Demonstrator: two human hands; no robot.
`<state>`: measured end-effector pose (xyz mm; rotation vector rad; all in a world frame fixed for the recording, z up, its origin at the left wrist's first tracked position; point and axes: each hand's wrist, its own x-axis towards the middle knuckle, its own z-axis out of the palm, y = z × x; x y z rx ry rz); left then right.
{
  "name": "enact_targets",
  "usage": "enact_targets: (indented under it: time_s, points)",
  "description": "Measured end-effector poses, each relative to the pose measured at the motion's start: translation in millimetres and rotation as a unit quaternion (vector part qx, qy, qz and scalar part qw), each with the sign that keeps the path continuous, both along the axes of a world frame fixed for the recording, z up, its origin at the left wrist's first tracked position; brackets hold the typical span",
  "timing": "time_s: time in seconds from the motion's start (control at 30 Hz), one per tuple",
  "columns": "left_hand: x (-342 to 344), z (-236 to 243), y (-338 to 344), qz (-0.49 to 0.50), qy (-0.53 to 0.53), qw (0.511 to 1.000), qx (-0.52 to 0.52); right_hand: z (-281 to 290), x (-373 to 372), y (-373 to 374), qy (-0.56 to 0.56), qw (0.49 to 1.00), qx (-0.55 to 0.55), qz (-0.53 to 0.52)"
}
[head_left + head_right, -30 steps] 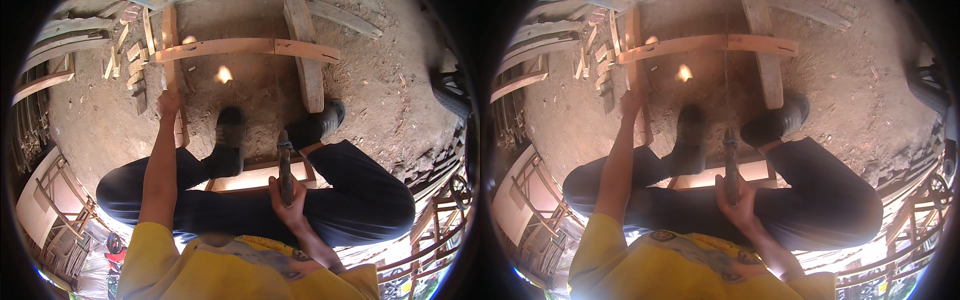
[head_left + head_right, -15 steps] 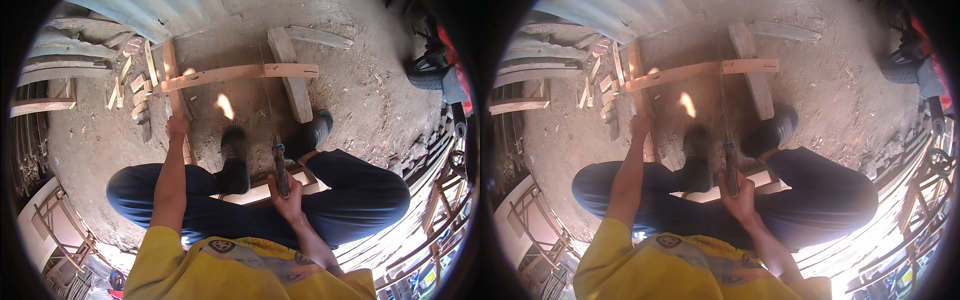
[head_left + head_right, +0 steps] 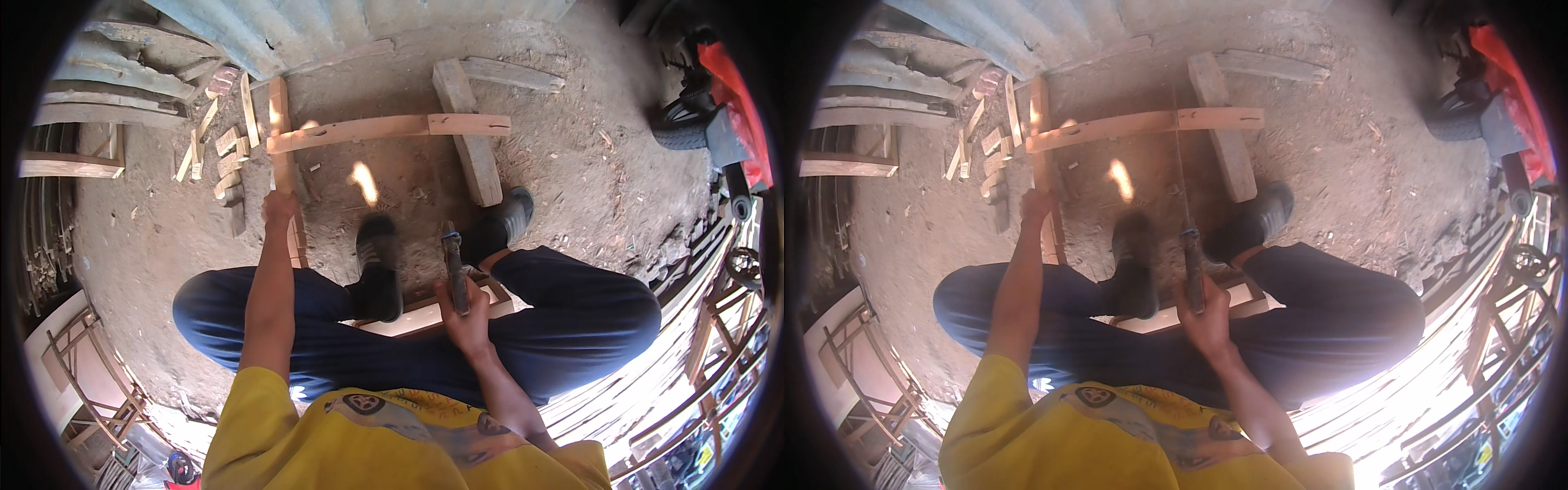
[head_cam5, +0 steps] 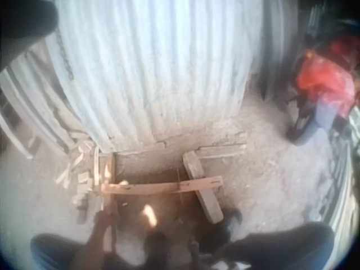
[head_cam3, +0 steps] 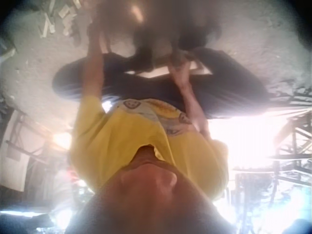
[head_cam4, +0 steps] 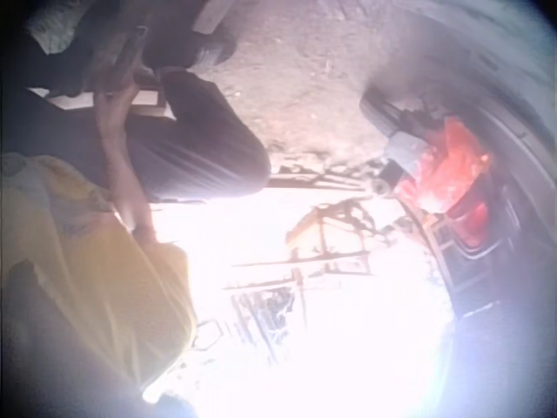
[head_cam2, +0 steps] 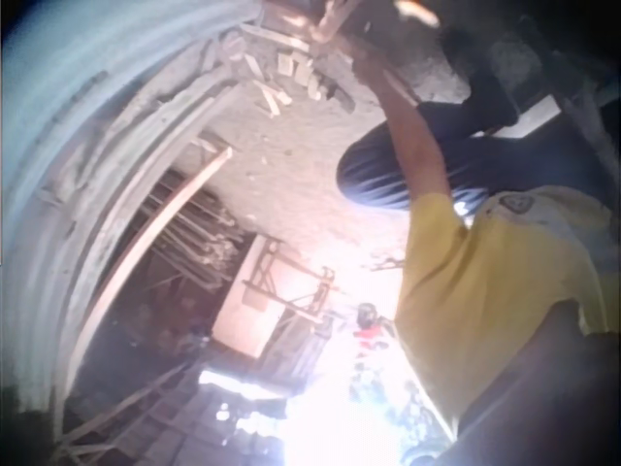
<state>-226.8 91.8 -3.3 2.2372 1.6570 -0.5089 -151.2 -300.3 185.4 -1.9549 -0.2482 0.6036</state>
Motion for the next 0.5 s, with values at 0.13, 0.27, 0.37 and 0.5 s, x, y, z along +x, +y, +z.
enact_targets:
  time_s: [0.13, 0.27, 0.37, 0.5]
  points:
    - [-12, -25, 42, -0.019, -0.043, 0.993, 0.104, 3, -1, 8, 0.022, 0.999, 0.037, -0.020]
    - [94, 131, 6, -0.066, -0.409, 0.909, -0.049, -2, 2, -2, 0.024, 0.997, 0.020, -0.073]
    - [109, 281, -53, -0.124, -0.626, 0.739, -0.215, 0, 1, -4, 0.021, 0.997, 0.009, -0.076]
    - [66, 389, -90, -0.446, -0.605, 0.577, -0.320, 3, 2, 0, -0.001, 0.998, 0.014, -0.057]
